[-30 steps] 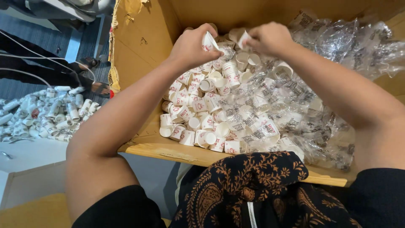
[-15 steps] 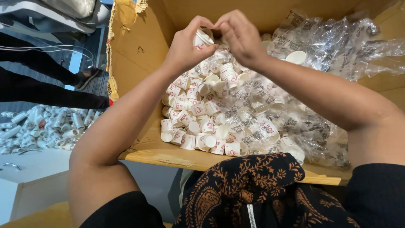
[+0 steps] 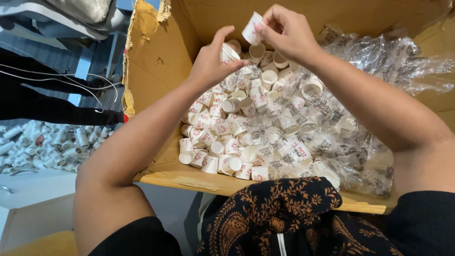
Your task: The recorder is sorting and stacking small paper cups from a large cardboard box.
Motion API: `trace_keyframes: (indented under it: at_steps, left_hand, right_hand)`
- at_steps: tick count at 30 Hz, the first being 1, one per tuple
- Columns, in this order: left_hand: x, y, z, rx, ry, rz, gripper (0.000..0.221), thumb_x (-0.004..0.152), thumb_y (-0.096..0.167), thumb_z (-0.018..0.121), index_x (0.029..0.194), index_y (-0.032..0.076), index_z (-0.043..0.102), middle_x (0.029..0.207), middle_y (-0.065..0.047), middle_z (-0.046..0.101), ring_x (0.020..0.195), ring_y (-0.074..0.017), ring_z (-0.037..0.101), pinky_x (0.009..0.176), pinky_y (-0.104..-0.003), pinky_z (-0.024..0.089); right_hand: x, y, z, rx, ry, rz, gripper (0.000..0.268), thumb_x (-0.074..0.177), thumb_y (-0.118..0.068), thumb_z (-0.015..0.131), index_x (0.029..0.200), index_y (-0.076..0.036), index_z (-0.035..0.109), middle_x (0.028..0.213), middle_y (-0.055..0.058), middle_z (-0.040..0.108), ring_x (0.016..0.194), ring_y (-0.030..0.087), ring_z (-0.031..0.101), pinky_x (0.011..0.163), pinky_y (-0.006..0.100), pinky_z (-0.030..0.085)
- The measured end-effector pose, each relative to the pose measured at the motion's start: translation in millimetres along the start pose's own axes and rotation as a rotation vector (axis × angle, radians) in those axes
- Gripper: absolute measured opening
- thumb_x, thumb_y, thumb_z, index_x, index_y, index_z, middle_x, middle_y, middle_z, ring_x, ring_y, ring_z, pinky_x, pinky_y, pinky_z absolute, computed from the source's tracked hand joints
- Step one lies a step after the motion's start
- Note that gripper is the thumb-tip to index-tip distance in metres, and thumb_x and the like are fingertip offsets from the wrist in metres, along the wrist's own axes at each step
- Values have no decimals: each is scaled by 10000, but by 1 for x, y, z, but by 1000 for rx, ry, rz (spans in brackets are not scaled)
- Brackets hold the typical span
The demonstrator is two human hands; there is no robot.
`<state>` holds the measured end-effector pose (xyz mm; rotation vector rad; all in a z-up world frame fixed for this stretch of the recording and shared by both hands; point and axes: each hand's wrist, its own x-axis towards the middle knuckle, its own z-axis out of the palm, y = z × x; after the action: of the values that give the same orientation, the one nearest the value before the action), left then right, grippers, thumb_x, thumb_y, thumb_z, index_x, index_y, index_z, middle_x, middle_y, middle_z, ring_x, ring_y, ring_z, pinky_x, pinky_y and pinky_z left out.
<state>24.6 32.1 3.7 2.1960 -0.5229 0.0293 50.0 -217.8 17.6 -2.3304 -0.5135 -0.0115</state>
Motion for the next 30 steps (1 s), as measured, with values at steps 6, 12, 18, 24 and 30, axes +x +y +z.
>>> trace_keyframes:
  at_steps: [6, 12, 18, 24, 30]
  left_hand:
    - [-4, 0, -3, -87, -44, 209, 666, 791, 297, 889, 1360, 139, 583, 1045, -155, 774, 929, -298, 772, 851, -398, 593]
    - [1, 2, -10, 118, -25, -106, 601, 762, 474, 950, 1000, 66, 577, 896, -162, 732, 826, -308, 746, 776, -381, 573]
    - [-5, -16, 6, 179, -145, 8, 530, 795, 460, 897, 1089, 104, 637, 946, -146, 766, 870, -314, 737, 763, -406, 556]
    - [-1, 21, -11, -291, -29, -230, 864, 763, 298, 891, 1490, 197, 436, 930, -76, 745, 740, -147, 746, 626, -310, 599]
    - [-8, 0, -3, -468, -169, 33, 768, 819, 145, 785, 1517, 162, 463, 1046, -55, 734, 775, -102, 705, 674, -288, 615]
  right_hand:
    - [-39, -24, 54, 184, 53, -362, 267, 1119, -272, 570, 1075, -40, 696, 917, 80, 647, 890, 229, 570, 820, 391, 495]
    - [-30, 48, 64, -301, -319, 39, 260, 1050, -313, 539, 1145, -120, 684, 1116, 129, 680, 955, 262, 663, 852, 428, 543]
    - [-8, 109, 78, -446, -626, 255, 349, 1035, -201, 451, 1251, -212, 725, 1013, 105, 796, 829, 265, 756, 746, 422, 621]
    - [-4, 14, 31, 233, 116, -242, 170, 1126, -105, 575, 1282, -132, 637, 1081, 94, 760, 880, 232, 736, 818, 348, 592]
    - [-24, -37, 37, 177, -13, -460, 292, 1087, -124, 558, 1370, -72, 513, 1021, 152, 729, 909, 284, 734, 766, 394, 562]
